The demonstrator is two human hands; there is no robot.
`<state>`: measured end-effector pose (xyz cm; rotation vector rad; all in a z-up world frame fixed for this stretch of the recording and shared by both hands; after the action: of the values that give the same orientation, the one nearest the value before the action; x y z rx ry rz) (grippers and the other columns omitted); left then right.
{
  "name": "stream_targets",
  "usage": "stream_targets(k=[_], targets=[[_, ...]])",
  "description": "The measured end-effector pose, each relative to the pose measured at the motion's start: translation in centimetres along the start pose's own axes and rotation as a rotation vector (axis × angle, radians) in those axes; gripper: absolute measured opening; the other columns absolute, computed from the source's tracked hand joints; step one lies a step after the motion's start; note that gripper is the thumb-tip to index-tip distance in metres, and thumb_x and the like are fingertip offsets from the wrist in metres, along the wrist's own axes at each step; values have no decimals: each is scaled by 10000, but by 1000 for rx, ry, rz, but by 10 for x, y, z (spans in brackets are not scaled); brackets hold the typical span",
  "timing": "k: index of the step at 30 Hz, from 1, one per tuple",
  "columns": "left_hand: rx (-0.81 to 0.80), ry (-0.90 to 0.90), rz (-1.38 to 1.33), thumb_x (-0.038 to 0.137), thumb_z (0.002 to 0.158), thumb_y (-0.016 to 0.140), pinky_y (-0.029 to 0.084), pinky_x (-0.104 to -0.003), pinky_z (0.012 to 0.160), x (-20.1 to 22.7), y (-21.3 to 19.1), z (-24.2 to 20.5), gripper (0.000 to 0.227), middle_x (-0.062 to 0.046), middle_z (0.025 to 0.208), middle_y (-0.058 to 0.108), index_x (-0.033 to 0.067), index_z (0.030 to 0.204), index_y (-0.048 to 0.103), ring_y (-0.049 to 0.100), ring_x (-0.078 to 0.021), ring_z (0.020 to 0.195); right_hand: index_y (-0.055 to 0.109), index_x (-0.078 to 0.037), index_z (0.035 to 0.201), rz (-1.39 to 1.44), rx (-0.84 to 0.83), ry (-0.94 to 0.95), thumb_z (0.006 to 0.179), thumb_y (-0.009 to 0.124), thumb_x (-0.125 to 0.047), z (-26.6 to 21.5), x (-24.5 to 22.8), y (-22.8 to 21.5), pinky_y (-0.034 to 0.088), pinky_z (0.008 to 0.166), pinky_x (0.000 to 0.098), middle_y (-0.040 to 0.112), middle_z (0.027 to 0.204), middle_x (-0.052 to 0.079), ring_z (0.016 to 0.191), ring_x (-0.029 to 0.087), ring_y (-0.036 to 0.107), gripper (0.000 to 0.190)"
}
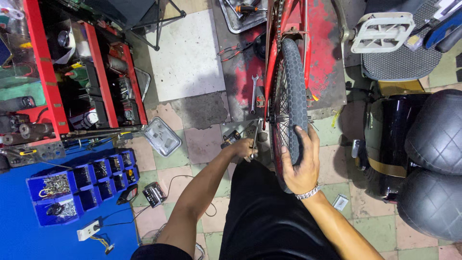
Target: The person works on the rear axle and derailleur area of a red bicycle by hand and using a wrench, turning a bolt and moving components near the chain.
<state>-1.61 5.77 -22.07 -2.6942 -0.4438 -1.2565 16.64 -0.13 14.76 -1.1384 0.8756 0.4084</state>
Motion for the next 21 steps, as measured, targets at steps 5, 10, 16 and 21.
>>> stream_targets(k=[5, 10, 16, 21], targets=[[-17, 12, -129, 151, 951, 662, 663, -407, 677, 8, -5, 4, 328, -177, 1128, 709, -51, 1194, 575, 719, -256, 908, 478, -17, 1468, -7, 5, -4, 993, 668, -194, 0, 0, 0, 395, 1181, 491, 416, 1522, 359, 1422, 509, 461, 542], [-109, -155, -169, 205, 992, 652, 650, -421, 753, 32, 3, -5, 381, -233, 1146, 703, -89, 1179, 497, 764, -387, 934, 481, -13, 1462, -16, 6, 0, 989, 666, -183, -1, -2, 0, 411, 1169, 482, 423, 1513, 358, 1409, 505, 476, 535], [-259, -259, -405, 176, 983, 651, 659, -459, 778, 64, 12, -35, 482, -276, 1164, 667, -79, 1259, 349, 749, -395, 993, 466, -11, 1461, 11, 13, -30, 994, 660, -159, 0, -6, -1, 423, 1161, 480, 436, 1505, 344, 1393, 493, 496, 527], [-437, -183, -611, 197, 1002, 655, 628, -425, 674, 105, 4, -69, 441, -255, 1082, 726, -116, 1260, 483, 755, -394, 944, 467, -17, 1453, 12, 16, -28, 986, 667, -150, -1, -8, -1, 426, 1158, 480, 443, 1500, 334, 1385, 486, 504, 525]])
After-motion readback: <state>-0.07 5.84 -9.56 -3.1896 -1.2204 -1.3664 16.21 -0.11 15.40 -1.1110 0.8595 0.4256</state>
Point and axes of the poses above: each hand's wrist, its own z-axis towards the middle knuckle, its own y-axis out of the palm, x = y × z, the point moved 2 cm from there along z, towards the middle knuckle
